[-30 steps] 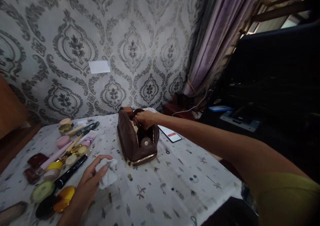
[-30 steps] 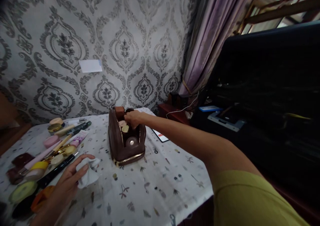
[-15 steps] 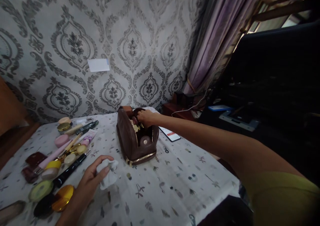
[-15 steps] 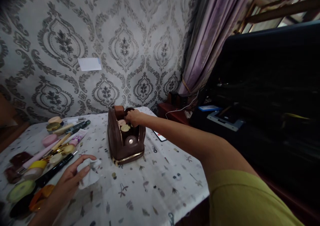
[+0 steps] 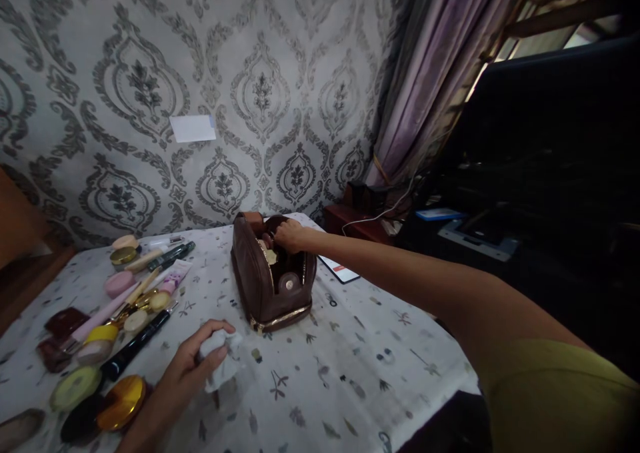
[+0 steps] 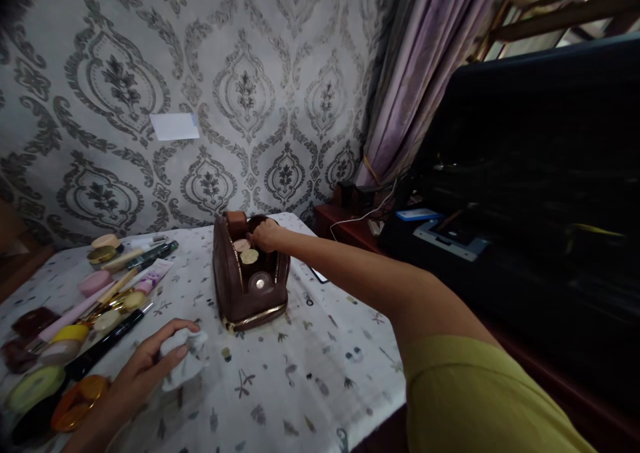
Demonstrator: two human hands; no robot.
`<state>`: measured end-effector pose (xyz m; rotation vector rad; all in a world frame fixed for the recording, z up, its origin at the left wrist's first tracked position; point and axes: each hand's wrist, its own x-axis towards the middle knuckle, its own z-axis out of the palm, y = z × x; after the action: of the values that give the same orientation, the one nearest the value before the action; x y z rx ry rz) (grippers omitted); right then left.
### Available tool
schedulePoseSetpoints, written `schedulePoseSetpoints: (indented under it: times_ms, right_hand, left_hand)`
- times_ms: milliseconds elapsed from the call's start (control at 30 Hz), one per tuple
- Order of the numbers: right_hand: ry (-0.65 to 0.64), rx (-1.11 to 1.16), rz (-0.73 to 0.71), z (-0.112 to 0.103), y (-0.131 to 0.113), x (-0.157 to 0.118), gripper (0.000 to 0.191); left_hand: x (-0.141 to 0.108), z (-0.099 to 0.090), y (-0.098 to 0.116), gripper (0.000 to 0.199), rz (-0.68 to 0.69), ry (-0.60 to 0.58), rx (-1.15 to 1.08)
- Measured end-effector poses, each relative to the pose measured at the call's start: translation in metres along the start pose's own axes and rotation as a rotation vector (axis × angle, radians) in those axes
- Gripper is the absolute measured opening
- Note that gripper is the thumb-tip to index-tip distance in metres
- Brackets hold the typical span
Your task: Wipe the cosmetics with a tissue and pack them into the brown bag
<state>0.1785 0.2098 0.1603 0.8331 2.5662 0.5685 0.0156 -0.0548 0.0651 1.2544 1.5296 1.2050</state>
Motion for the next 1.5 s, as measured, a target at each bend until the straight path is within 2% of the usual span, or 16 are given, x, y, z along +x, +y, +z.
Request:
schedulePoseSetpoints:
  times_ms: [100, 267, 500, 667, 833, 1000, 1167, 1233, 1333, 1500]
  right_hand:
    - [-0.008, 0.003, -0.004, -0.001, 0.0, -0.001, 0.03]
    - [-0.017, 0.019, -0.009, -0.004, -0.002, -0.001, 0.035]
    - [-0.037, 0.033, 0.003, -0.007, -0.001, 0.0, 0.036]
    - [-0.056, 0.037, 0.036, -0.007, -0.003, 0.008, 0.045]
    - [-0.06, 0.031, 0.047, -0.002, -0.006, 0.012, 0.04]
    - [-0.008, 0.024, 0.025, 0.005, -0.002, 0.011, 0.034]
    - [0.097, 0.034, -0.059, 0.006, 0.001, 0.008, 0.042]
    - [0.17, 0.045, -0.117, 0.007, -0.003, 0.006, 0.045]
    - [0.266, 0.074, -0.214, 0.016, -0.017, 0.003, 0.034]
    - [0.329, 0.138, -0.274, 0.043, -0.033, 0.017, 0.026]
  left_hand:
    - [0.003, -0.002, -0.003, 0.038, 0.001, -0.026, 0.027]
    - [0.004, -0.002, -0.006, 0.039, -0.026, -0.134, 0.048]
    - [0.006, 0.001, -0.015, 0.043, 0.067, -0.12, 0.168]
    - [0.009, -0.001, -0.018, 0.046, 0.043, -0.233, 0.255]
    - [0.011, 0.001, -0.019, 0.044, 0.056, -0.288, 0.303]
    - [0.011, 0.002, -0.024, 0.042, 0.084, -0.283, 0.33]
    - [0.011, 0.002, -0.039, 0.042, 0.11, -0.264, 0.321]
    - [0.012, 0.002, -0.044, 0.044, 0.123, -0.265, 0.319]
    - [0.013, 0.002, -0.048, 0.047, 0.123, -0.28, 0.333]
    - [0.014, 0.001, -0.048, 0.048, 0.086, -0.305, 0.376]
